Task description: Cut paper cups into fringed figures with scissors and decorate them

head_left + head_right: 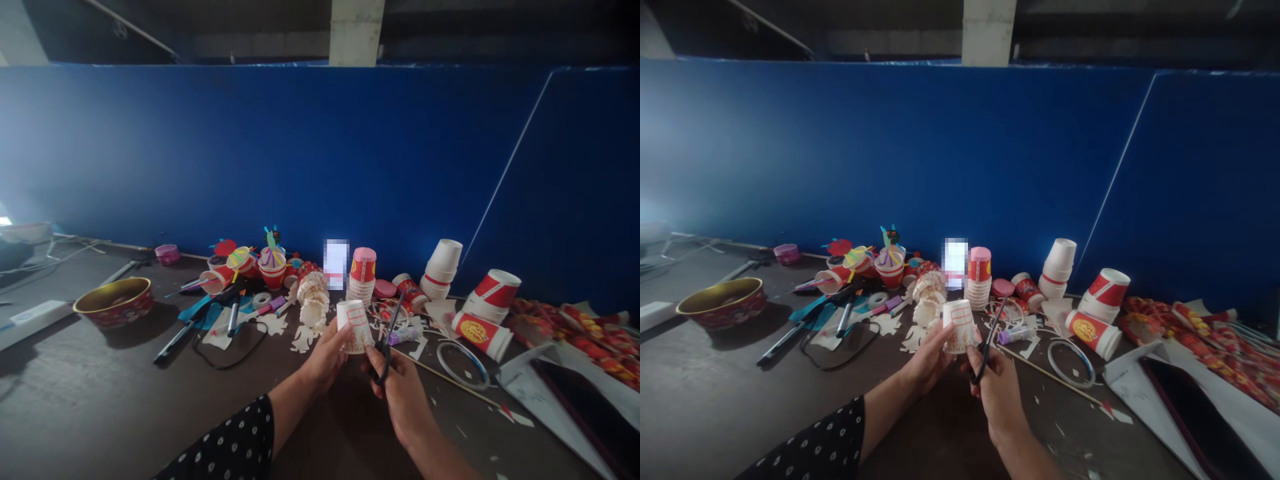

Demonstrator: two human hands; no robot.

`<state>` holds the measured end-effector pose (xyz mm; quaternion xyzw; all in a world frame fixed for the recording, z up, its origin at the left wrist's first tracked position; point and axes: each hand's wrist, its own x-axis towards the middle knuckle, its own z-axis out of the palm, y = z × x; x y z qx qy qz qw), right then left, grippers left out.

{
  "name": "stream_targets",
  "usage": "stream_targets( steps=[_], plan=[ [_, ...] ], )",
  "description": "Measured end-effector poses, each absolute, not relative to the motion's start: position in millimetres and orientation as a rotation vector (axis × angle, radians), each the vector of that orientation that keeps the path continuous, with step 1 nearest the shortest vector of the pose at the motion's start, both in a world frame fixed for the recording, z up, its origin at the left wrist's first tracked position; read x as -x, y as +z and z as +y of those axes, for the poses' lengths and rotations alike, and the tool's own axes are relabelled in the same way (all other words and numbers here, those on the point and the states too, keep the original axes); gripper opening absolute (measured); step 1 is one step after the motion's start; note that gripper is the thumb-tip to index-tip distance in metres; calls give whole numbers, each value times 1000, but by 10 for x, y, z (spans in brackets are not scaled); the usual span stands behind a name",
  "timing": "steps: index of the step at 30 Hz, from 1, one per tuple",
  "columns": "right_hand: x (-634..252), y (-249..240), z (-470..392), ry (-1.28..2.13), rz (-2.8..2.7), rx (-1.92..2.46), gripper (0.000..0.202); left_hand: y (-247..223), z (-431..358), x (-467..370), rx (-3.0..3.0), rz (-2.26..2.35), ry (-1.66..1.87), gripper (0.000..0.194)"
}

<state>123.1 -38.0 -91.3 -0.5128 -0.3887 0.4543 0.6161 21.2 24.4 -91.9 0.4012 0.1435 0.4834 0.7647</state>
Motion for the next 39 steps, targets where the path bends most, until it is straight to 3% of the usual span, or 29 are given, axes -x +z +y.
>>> stream_targets(
  steps=[13,23,29,39],
  plan=[
    [-1223,-962,-362,1044,-1042,1253,28,-865,237,-166,-863,382,1128,23],
    [-1186,-861,-445,1118,-1269,1225,25,-887,356,-191,-644,457,1223,36],
    [-1183,-770,-513,1085,-1399,1299,38,-895,415,-162,-629,496,1181,48],
    [-1137,-810,-541,1228,-1514,1330,51,-850,489,-86,-613,511,1240,47]
  ],
)
